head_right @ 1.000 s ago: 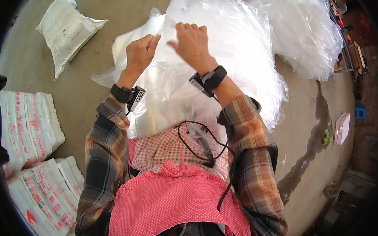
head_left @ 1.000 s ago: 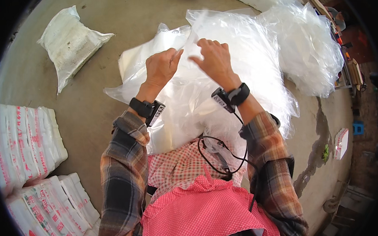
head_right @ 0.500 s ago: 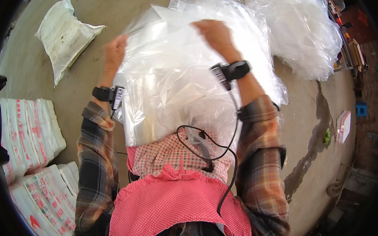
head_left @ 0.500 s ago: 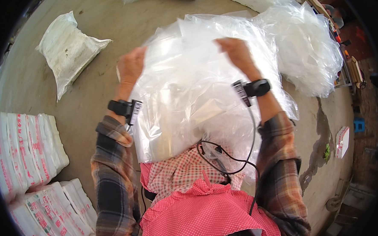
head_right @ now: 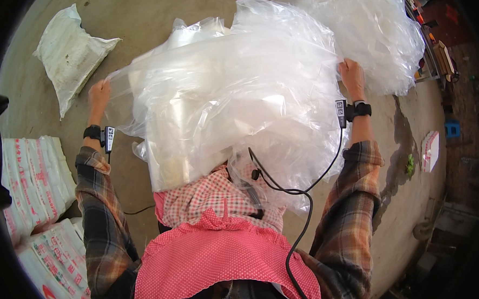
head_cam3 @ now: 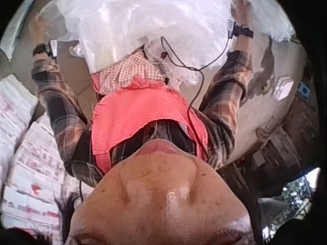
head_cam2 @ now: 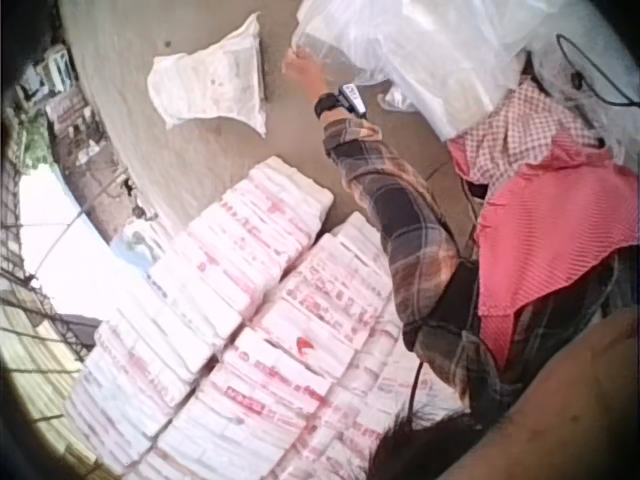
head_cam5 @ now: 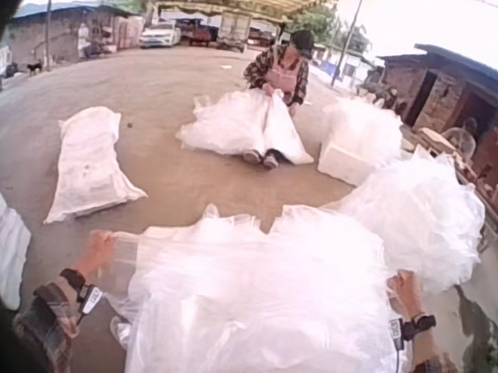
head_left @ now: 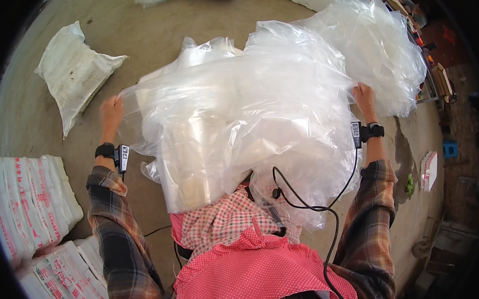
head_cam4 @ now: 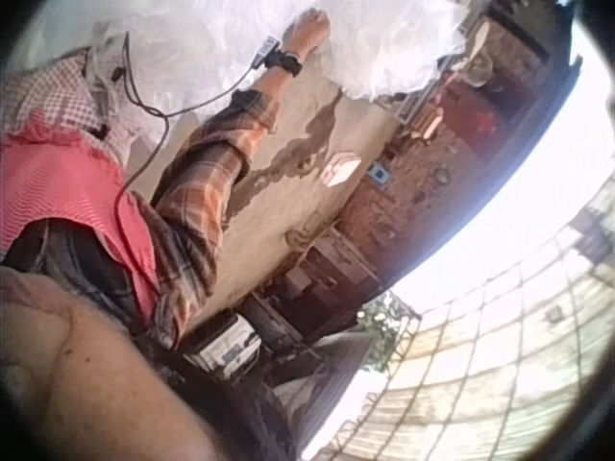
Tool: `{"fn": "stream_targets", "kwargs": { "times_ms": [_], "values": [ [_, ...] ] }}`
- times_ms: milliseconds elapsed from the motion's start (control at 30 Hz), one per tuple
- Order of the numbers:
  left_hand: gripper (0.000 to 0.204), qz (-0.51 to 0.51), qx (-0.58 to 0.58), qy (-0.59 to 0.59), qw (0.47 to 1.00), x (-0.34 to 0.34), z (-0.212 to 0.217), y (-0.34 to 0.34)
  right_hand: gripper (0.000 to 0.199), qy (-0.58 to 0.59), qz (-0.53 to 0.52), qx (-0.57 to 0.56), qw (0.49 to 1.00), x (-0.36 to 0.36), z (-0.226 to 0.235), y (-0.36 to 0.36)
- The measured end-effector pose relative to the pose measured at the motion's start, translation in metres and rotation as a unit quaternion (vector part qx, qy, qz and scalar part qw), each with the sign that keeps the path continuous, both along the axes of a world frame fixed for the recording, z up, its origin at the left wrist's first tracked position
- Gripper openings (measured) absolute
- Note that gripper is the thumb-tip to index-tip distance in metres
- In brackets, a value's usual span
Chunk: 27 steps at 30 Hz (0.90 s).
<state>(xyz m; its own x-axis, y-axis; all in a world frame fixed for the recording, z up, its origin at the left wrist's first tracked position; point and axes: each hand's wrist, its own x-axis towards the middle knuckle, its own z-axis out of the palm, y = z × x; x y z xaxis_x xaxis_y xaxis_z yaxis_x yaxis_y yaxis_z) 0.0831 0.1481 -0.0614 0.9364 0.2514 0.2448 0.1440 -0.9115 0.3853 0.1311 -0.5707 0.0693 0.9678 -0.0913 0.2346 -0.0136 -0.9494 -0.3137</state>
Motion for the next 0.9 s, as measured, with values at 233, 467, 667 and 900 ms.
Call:
{"fn": "stream_targets", "kwargs": {
  "times_ms": [233, 467, 667, 900],
  "values": [
    [0.027, 0.008, -0.095, -0.188, 0.978, -0.025, 0.010, -0.026, 0.022, 0.047, -0.043, 0.600, 0.797, -0.024, 0.000, -0.014],
    [0.048, -0.291, -0.296, 0.177, 0.892, -0.087, 0.073, -0.194, 0.027, 0.074, 0.243, 0.438, 0.862, -0.059, 0.095, 0.144],
    [0.023, -0.327, -0.442, 0.288, 0.784, -0.119, 0.135, -0.196, 0.080, 0.293, 0.397, -0.017, 0.869, -0.091, 0.080, 0.204],
    [0.021, -0.229, -0.474, 0.125, 0.841, -0.156, 0.175, -0.164, 0.013, 0.009, 0.340, 0.078, 0.937, -0.097, 0.092, 0.183]
  ]
}}
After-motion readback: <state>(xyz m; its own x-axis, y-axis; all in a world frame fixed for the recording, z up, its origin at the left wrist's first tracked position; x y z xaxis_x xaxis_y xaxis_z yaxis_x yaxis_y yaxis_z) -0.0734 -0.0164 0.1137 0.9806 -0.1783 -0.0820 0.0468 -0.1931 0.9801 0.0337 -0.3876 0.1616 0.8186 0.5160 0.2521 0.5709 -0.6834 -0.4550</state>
